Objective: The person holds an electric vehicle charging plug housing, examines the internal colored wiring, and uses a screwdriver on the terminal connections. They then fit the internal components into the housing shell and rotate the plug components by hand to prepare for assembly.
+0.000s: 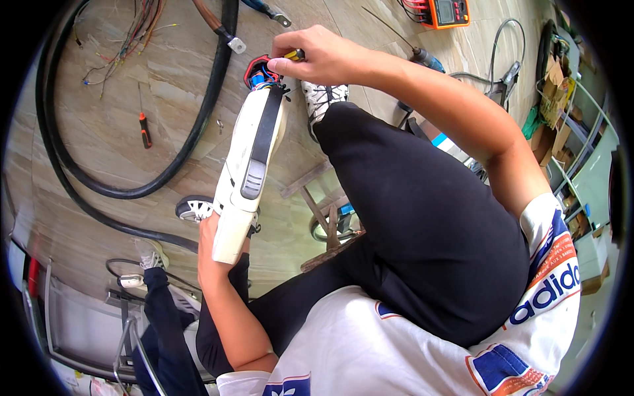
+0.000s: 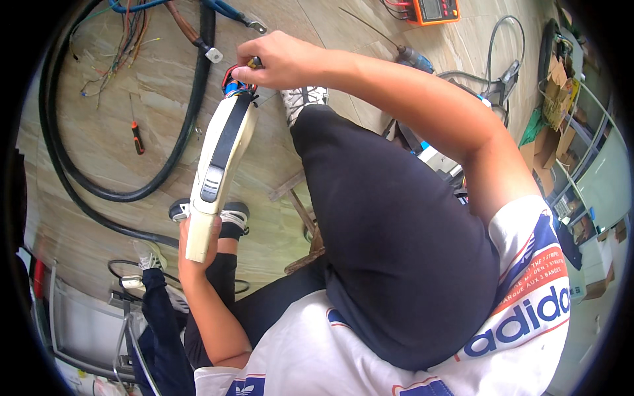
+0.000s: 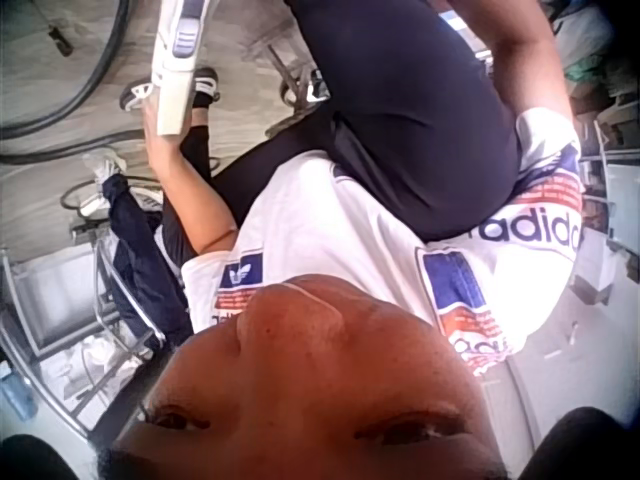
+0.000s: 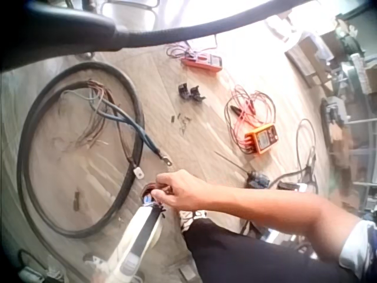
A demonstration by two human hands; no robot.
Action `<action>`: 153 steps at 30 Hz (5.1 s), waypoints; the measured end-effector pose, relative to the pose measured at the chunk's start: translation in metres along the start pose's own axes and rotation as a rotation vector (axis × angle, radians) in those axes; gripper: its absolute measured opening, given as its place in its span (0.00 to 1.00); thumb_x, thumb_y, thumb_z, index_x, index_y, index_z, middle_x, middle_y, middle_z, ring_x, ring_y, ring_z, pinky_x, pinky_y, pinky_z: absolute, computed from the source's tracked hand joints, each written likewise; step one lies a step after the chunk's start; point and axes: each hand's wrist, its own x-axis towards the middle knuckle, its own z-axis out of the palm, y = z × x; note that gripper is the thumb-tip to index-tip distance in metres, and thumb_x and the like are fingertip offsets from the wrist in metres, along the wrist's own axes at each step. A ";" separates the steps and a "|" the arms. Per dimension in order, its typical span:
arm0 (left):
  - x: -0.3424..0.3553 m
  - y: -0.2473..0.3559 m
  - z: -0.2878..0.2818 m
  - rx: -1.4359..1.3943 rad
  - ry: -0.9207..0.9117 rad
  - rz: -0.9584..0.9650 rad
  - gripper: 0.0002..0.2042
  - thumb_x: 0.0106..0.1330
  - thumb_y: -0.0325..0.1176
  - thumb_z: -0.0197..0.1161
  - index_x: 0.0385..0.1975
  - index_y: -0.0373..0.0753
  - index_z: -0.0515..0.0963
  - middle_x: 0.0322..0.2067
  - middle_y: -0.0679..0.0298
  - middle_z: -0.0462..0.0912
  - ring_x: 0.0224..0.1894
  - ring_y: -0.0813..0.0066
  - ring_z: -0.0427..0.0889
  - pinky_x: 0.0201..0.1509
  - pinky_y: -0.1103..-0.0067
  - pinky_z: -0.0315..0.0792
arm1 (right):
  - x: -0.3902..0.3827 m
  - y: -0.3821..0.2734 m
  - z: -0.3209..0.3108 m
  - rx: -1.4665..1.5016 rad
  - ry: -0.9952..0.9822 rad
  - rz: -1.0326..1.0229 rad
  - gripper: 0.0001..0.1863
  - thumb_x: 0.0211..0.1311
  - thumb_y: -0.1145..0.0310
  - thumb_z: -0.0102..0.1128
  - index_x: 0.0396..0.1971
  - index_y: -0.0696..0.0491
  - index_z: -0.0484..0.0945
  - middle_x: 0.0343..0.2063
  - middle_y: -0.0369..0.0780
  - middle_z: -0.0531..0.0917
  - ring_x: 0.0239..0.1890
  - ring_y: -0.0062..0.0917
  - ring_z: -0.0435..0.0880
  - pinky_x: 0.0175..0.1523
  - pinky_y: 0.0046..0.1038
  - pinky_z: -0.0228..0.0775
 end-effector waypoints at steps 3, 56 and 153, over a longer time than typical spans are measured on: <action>0.001 0.001 0.002 -0.015 0.048 0.013 0.15 0.69 0.41 0.61 0.37 0.32 0.80 0.27 0.50 0.82 0.30 0.52 0.82 0.39 0.68 0.75 | 0.002 0.004 0.009 0.109 0.041 0.129 0.17 0.69 0.55 0.58 0.38 0.56 0.81 0.31 0.45 0.84 0.34 0.33 0.83 0.43 0.35 0.74; -0.001 0.003 -0.006 0.029 -0.049 -0.005 0.17 0.69 0.44 0.62 0.38 0.32 0.80 0.28 0.51 0.82 0.31 0.55 0.80 0.40 0.68 0.75 | 0.000 0.033 0.029 0.269 -0.021 0.078 0.16 0.62 0.73 0.50 0.45 0.60 0.82 0.41 0.42 0.87 0.43 0.26 0.85 0.55 0.29 0.76; -0.004 -0.003 -0.026 -0.144 -0.019 -0.171 0.19 0.70 0.46 0.62 0.44 0.32 0.80 0.33 0.54 0.84 0.35 0.64 0.79 0.44 0.70 0.74 | 0.067 0.063 0.025 0.684 -0.245 -0.077 0.11 0.60 0.72 0.55 0.34 0.60 0.85 0.26 0.36 0.85 0.29 0.20 0.81 0.37 0.25 0.76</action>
